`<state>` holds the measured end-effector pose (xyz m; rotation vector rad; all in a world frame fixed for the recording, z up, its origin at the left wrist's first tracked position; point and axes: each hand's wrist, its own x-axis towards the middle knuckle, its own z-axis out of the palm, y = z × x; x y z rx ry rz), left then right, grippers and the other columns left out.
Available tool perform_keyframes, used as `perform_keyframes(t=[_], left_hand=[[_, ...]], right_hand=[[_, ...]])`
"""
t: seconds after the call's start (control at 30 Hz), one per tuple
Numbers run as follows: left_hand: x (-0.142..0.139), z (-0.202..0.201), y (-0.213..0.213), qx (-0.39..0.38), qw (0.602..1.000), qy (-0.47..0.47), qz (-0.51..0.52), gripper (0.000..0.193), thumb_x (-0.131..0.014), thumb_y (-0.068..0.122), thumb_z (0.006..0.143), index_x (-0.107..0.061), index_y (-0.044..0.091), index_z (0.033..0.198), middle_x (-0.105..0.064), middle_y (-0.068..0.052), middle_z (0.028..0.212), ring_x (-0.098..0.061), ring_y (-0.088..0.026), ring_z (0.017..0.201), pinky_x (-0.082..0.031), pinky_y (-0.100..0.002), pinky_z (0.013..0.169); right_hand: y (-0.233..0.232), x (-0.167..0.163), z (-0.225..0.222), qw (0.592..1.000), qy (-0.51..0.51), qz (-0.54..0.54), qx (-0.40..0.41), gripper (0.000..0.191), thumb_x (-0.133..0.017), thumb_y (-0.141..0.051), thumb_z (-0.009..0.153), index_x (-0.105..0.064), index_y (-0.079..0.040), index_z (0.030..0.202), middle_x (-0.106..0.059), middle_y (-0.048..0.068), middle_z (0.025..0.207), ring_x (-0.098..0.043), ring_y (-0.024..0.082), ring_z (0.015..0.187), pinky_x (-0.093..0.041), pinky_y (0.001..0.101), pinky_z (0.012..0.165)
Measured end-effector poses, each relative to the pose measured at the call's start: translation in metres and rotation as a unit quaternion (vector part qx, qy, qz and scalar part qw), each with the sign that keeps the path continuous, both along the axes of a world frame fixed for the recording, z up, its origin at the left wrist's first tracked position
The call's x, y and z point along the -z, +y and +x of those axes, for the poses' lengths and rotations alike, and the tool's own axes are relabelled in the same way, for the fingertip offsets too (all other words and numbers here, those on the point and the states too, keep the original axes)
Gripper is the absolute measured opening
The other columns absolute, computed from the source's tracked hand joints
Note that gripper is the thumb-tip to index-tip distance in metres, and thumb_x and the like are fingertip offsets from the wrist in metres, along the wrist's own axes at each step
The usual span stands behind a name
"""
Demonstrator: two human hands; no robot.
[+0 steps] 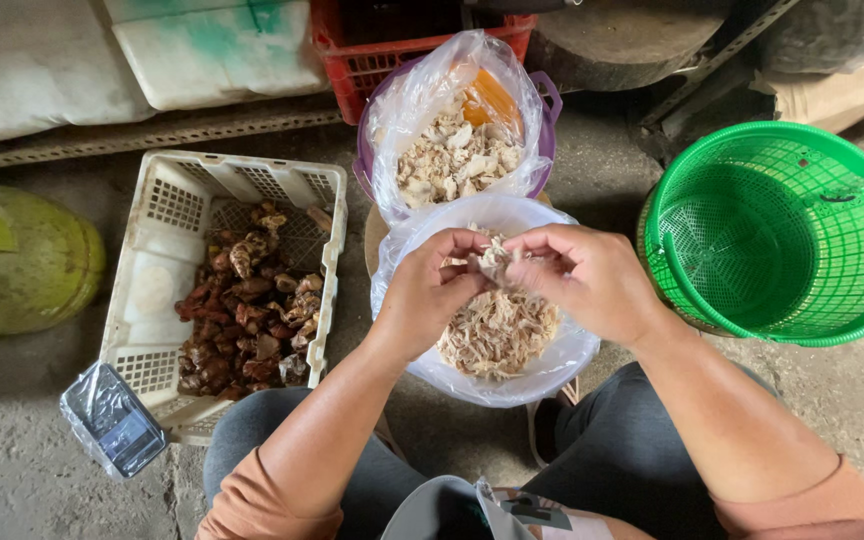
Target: The person sits on the floor and uses both hands to shred cooked meat into smaller pieces, placing the shredded meat into a plastic-lined bowl. A crate of coconut husks and a green basket are nearby.
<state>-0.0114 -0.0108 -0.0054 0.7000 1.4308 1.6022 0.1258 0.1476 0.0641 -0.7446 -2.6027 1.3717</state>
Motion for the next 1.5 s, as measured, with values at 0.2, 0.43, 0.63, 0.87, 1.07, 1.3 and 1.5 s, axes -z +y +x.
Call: perform_keyframes(t=[0.2, 0.43, 0.63, 0.87, 1.07, 1.3, 1.5], left_hand=[[-0.005, 0.003, 0.002, -0.014, 0.999, -0.031, -0.004, 0.034, -0.072, -0.005, 0.088, -0.059, -0.006, 0.119, -0.068, -0.009, 0.094, -0.072, -0.015, 0.087, -0.063, -0.027, 0.079], [0.0, 0.001, 0.001, 0.011, 0.996, -0.083, 0.008, 0.031, -0.075, 0.002, 0.09, -0.063, -0.007, 0.117, -0.07, -0.008, 0.096, -0.072, -0.015, 0.082, -0.061, -0.027, 0.072], [-0.001, 0.001, 0.002, -0.002, 0.998, -0.054, -0.008, 0.03, -0.078, 0.003, 0.089, -0.063, -0.005, 0.114, -0.072, -0.009, 0.088, -0.069, -0.014, 0.077, -0.057, -0.025, 0.067], [-0.011, 0.002, 0.003, -0.013, 0.997, -0.075, 0.004, 0.041, -0.078, 0.0, 0.084, -0.056, -0.002, 0.118, -0.07, -0.008, 0.089, -0.069, -0.013, 0.077, -0.06, -0.027, 0.065], [-0.014, 0.003, 0.003, -0.017, 0.996, -0.085, -0.029, 0.036, -0.078, 0.003, 0.087, -0.059, -0.005, 0.117, -0.07, -0.012, 0.084, -0.069, -0.015, 0.071, -0.06, -0.029, 0.06], [-0.014, 0.003, 0.0, -0.019, 0.996, -0.083, 0.009, 0.032, -0.074, 0.007, 0.089, -0.064, -0.004, 0.118, -0.073, -0.005, 0.088, -0.072, -0.011, 0.08, -0.064, -0.026, 0.07], [-0.012, 0.007, 0.001, -0.038, 0.999, -0.002, 0.002, 0.024, -0.076, 0.01, 0.088, -0.067, 0.0, 0.108, -0.072, -0.001, 0.086, -0.069, -0.007, 0.077, -0.058, -0.022, 0.069]], right_hand=[[-0.006, 0.001, 0.001, 0.997, 0.064, 0.002, -0.044, 0.028, -0.081, -0.016, 0.083, -0.074, -0.004, 0.107, -0.079, 0.002, 0.096, -0.073, 0.003, 0.085, -0.058, 0.0229, 0.075], [0.003, 0.016, 0.005, 0.995, 0.036, -0.097, -0.01, 0.017, -0.075, -0.008, 0.089, -0.075, -0.004, 0.105, -0.076, -0.001, 0.087, -0.066, 0.004, 0.077, -0.055, 0.0217, 0.07], [0.02, 0.015, 0.011, 0.972, 0.165, -0.165, 0.006, 0.022, -0.076, -0.006, 0.094, -0.065, 0.0, 0.112, -0.071, 0.002, 0.094, -0.065, 0.005, 0.083, -0.054, 0.0208, 0.073], [0.006, 0.02, 0.006, 0.981, 0.076, -0.177, 0.002, 0.024, -0.072, -0.01, 0.093, -0.073, 0.0, 0.114, -0.079, 0.005, 0.096, -0.074, 0.007, 0.085, -0.06, 0.0226, 0.076], [-0.012, 0.005, 0.004, 0.997, 0.057, 0.004, -0.048, 0.04, -0.083, -0.013, 0.079, -0.075, -0.006, 0.118, -0.08, 0.008, 0.093, -0.074, 0.008, 0.079, -0.06, 0.0249, 0.073], [-0.014, 0.006, 0.004, 0.989, 0.11, 0.086, -0.055, 0.032, -0.075, -0.009, 0.09, -0.073, -0.008, 0.122, -0.079, 0.012, 0.105, -0.077, 0.01, 0.087, -0.061, 0.0253, 0.074], [-0.012, 0.011, 0.005, 0.994, 0.099, 0.038, -0.036, 0.027, -0.073, -0.01, 0.09, -0.073, -0.005, 0.116, -0.08, 0.008, 0.096, -0.077, 0.009, 0.082, -0.061, 0.025, 0.071]])
